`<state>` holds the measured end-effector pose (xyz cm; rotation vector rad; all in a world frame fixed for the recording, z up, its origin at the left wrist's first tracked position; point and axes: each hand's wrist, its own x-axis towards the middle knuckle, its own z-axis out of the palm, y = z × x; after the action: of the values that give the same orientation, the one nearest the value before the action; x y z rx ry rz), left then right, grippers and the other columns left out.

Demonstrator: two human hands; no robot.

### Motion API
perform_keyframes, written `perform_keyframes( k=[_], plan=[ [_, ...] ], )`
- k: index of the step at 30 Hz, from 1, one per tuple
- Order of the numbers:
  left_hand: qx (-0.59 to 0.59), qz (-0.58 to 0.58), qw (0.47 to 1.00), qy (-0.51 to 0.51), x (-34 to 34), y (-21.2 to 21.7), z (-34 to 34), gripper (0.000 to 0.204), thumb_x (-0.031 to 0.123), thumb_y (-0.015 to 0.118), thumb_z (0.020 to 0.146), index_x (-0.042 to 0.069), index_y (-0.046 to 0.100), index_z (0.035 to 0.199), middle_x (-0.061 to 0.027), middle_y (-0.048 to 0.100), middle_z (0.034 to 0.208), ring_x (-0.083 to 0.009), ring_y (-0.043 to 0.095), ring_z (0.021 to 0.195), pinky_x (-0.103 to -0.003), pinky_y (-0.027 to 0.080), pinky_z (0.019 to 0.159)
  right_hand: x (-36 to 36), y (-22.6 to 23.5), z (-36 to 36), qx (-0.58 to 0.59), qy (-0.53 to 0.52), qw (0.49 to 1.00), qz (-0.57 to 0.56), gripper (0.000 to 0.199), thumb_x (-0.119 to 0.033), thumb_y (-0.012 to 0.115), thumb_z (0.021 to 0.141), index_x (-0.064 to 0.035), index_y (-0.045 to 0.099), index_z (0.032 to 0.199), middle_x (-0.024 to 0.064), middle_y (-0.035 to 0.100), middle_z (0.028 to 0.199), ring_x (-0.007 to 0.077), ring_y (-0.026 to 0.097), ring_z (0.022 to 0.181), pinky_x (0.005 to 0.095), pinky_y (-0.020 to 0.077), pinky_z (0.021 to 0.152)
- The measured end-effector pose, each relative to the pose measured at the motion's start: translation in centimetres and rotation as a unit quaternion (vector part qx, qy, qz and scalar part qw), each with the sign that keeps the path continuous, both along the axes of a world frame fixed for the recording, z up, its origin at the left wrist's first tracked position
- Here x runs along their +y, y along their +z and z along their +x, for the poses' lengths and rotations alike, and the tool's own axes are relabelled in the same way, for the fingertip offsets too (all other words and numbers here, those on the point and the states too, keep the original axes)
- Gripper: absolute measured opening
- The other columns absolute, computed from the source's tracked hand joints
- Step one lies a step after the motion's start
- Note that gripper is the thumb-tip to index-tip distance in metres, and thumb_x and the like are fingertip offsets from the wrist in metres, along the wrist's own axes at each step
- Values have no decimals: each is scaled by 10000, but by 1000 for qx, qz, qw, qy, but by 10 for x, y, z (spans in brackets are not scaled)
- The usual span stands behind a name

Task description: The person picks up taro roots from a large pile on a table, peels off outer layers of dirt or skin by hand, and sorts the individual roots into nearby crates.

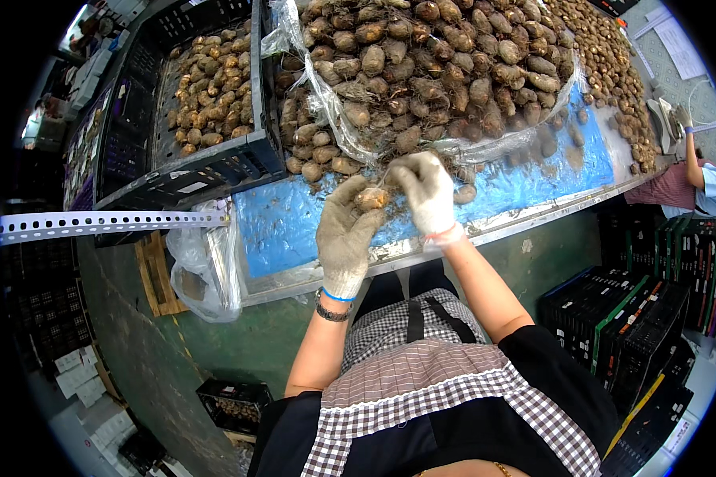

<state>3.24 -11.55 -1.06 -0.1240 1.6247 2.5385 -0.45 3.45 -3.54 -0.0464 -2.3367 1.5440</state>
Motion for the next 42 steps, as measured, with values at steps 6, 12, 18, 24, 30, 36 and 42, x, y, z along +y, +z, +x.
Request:
perform_keyframes(
  k=[6, 12, 18, 24, 30, 36, 42],
  plan=[
    [0, -71, 997, 4, -7, -5, -6, 575, -16, 705, 826, -63, 425, 1325, -129, 579, 1185, -177, 597, 1046, -287, 530, 870, -3, 33, 13, 14, 85, 996, -2, 136, -119, 679, 893, -24, 717, 982, 106, 681, 913, 198, 662, 789, 313, 528, 709],
    [-46, -152, 985, -69, -8, -2, -8, 486, 0, 711, 822, -59, 496, 1254, -103, 621, 1112, -155, 613, 987, -270, 533, 840, -2, 16, 13, -12, 113, 993, 28, 124, -119, 665, 892, -38, 713, 974, 117, 683, 931, 228, 674, 791, 322, 541, 734],
    [-35, -172, 982, -62, -6, 3, -5, 459, 29, 718, 829, -53, 527, 1238, -107, 647, 1082, -144, 630, 937, -264, 536, 810, 30, 17, 2, -70, 98, 993, 8, 166, -148, 675, 886, -28, 701, 999, 110, 664, 928, 209, 654, 767, 318, 537, 731],
    [53, -358, 930, -70, -10, -4, -10, 493, 100, 749, 802, -56, 573, 1235, -131, 679, 1043, -159, 647, 935, -281, 538, 797, 1, 16, 19, 23, 188, 982, -13, 182, -133, 727, 836, -16, 698, 973, 121, 642, 888, 255, 629, 770, 342, 526, 712],
    [23, -321, 938, -132, -9, 26, -15, 487, 151, 782, 771, -5, 637, 1208, -133, 686, 1095, -203, 661, 1018, -323, 524, 882, -1, 12, 13, -87, 93, 990, -64, 139, -117, 686, 865, -7, 700, 949, 136, 678, 873, 228, 679, 803, 308, 530, 734],
    [2, -163, 986, -45, -5, 12, -7, 561, -18, 752, 756, -73, 546, 1274, -124, 610, 1228, -192, 590, 1115, -316, 513, 949, 34, 13, -1, -215, 27, 966, -142, 244, -209, 566, 981, -1, 683, 1030, 62, 666, 769, 118, 655, 703, 222, 503, 593],
    [120, -257, 959, -28, -10, -6, -12, 510, 27, 775, 783, -42, 595, 1255, -128, 622, 1192, -198, 617, 1067, -311, 521, 918, 16, 29, 25, -244, 202, 915, -250, 409, -205, 575, 990, 14, 536, 1333, 82, 653, 1107, 105, 640, 888, 235, 529, 731]
  ],
)
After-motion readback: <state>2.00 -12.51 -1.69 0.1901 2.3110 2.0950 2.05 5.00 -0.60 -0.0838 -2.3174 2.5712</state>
